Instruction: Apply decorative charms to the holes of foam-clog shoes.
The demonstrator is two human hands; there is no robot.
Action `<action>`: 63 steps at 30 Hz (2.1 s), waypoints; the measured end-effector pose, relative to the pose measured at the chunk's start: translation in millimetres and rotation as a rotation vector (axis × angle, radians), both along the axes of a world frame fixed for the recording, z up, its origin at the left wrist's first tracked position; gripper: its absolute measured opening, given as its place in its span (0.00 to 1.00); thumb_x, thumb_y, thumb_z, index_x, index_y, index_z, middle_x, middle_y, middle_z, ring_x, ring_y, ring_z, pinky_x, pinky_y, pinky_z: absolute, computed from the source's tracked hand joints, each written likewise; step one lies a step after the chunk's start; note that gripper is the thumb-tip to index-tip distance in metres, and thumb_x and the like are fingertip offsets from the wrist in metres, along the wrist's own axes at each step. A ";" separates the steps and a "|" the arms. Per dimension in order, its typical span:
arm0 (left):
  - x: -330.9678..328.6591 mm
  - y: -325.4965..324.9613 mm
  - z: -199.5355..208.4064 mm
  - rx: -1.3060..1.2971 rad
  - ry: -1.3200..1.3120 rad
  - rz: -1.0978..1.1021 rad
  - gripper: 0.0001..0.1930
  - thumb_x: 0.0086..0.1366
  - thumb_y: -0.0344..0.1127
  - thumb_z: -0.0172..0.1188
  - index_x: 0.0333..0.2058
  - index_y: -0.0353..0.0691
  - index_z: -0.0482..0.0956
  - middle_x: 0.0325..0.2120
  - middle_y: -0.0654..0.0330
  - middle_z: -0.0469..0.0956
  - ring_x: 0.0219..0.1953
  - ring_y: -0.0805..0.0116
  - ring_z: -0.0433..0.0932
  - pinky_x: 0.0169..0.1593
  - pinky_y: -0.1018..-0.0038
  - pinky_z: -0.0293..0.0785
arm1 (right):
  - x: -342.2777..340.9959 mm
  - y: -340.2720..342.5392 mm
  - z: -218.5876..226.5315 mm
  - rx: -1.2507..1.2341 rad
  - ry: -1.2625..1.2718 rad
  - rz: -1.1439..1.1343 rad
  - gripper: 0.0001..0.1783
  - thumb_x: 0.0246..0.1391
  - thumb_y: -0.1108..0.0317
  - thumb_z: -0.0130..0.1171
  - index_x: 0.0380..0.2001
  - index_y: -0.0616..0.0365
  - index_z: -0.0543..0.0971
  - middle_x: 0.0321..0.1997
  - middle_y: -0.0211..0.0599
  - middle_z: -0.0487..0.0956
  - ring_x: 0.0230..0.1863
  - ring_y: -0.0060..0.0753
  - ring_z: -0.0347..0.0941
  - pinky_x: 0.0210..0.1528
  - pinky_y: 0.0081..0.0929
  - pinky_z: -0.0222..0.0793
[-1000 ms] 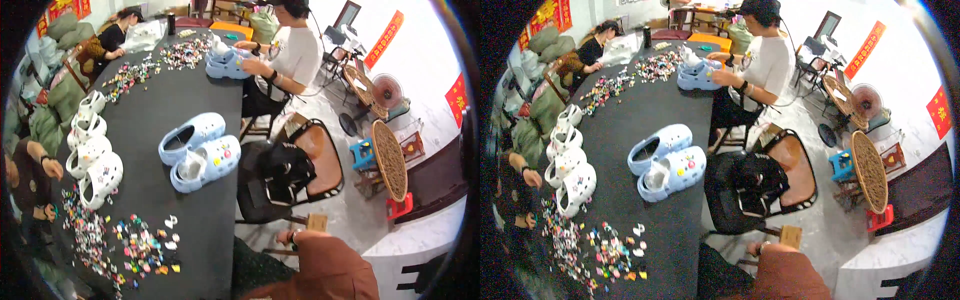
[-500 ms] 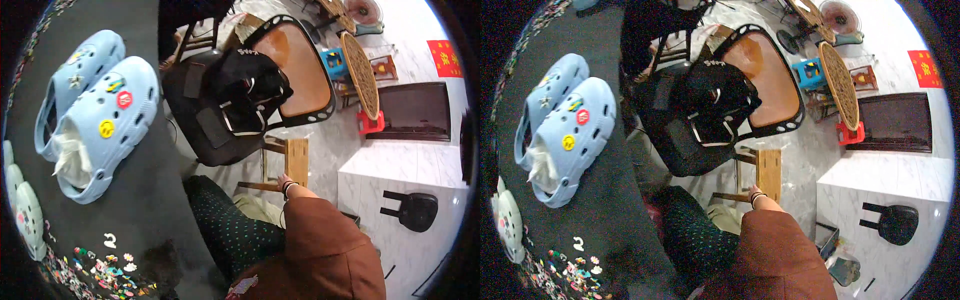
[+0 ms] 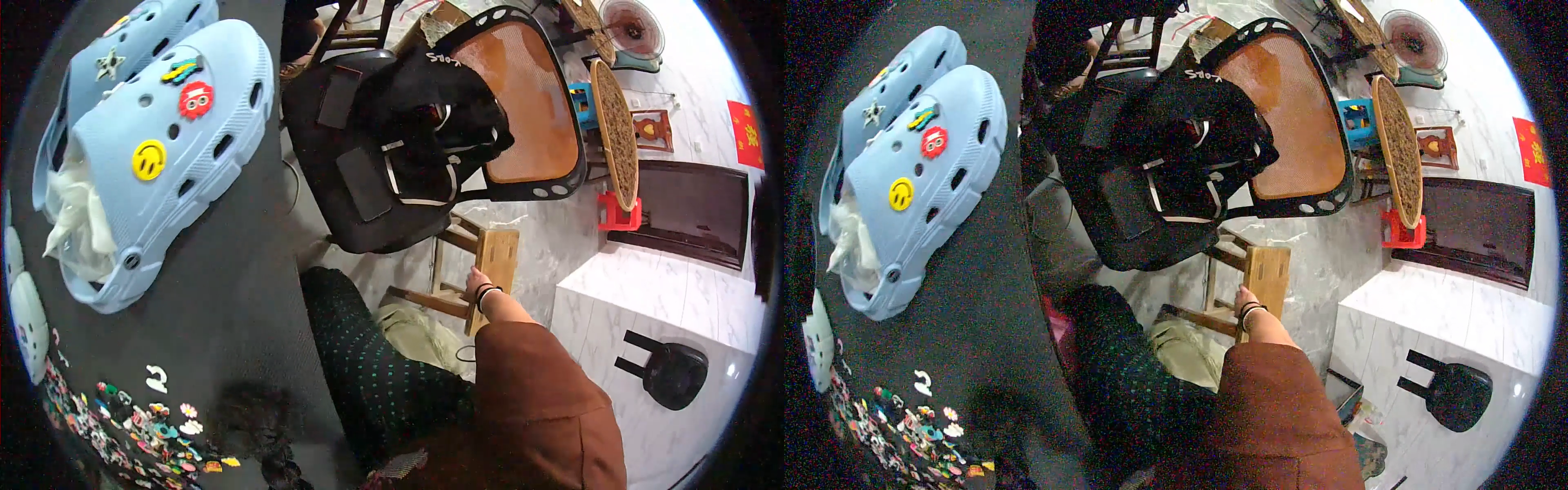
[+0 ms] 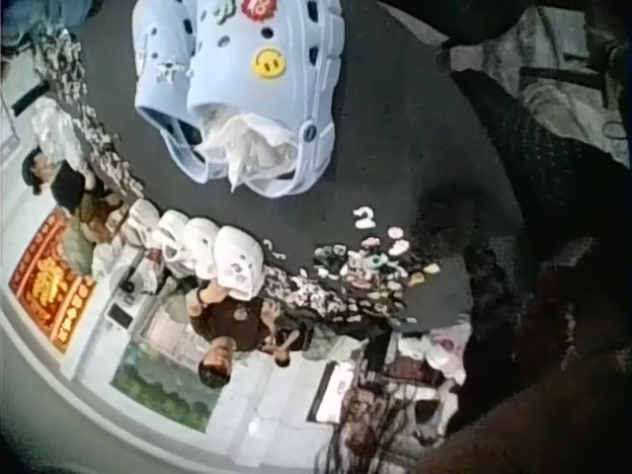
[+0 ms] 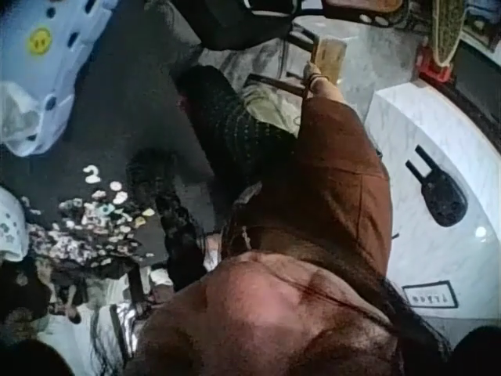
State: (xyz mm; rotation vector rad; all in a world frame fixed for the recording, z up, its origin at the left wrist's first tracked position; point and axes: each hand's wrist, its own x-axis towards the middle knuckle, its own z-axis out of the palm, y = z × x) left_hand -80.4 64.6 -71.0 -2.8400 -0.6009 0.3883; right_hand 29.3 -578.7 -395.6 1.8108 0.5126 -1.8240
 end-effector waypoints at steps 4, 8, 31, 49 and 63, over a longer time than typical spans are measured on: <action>4.9 -5.5 4.6 -0.010 -0.031 0.046 0.31 0.68 0.54 0.40 0.60 0.36 0.63 0.60 0.38 0.58 0.60 0.38 0.58 0.62 0.49 0.53 | 15.2 55.9 33.7 0.211 -0.019 0.048 0.18 0.56 0.50 0.45 0.42 0.40 0.80 0.50 0.28 0.77 0.56 0.33 0.66 0.60 0.46 0.47; 14.3 -9.0 4.3 -0.034 -0.060 0.095 0.31 0.68 0.55 0.40 0.61 0.36 0.62 0.60 0.39 0.57 0.61 0.39 0.58 0.62 0.49 0.52 | -8.2 106.5 29.2 0.289 -0.011 -0.030 0.16 0.54 0.51 0.50 0.37 0.43 0.82 0.45 0.29 0.79 0.52 0.35 0.69 0.53 0.45 0.57; -34.8 12.4 -9.4 -0.023 -0.223 0.336 0.37 0.60 0.46 0.59 0.63 0.38 0.57 0.62 0.38 0.53 0.61 0.39 0.57 0.63 0.50 0.55 | 119.1 170.2 14.1 0.576 0.002 0.188 0.11 0.52 0.58 0.50 0.37 0.42 0.79 0.39 0.30 0.80 0.46 0.34 0.74 0.45 0.42 0.62; -4.7 -6.6 -1.0 -0.483 -0.803 1.049 0.34 0.68 0.58 0.37 0.63 0.38 0.57 0.63 0.37 0.51 0.63 0.35 0.52 0.63 0.46 0.49 | 92.1 162.2 -27.4 0.207 -0.271 -0.313 0.22 0.47 0.49 0.55 0.44 0.46 0.76 0.47 0.43 0.75 0.51 0.48 0.70 0.49 0.56 0.62; 2.3 -8.5 19.0 -0.155 -0.341 0.477 0.33 0.68 0.55 0.40 0.63 0.39 0.57 0.62 0.36 0.51 0.64 0.34 0.50 0.64 0.45 0.45 | 91.0 144.1 -8.1 -0.005 -0.197 -0.591 0.30 0.43 0.51 0.63 0.51 0.50 0.75 0.57 0.53 0.69 0.61 0.55 0.61 0.54 0.47 0.68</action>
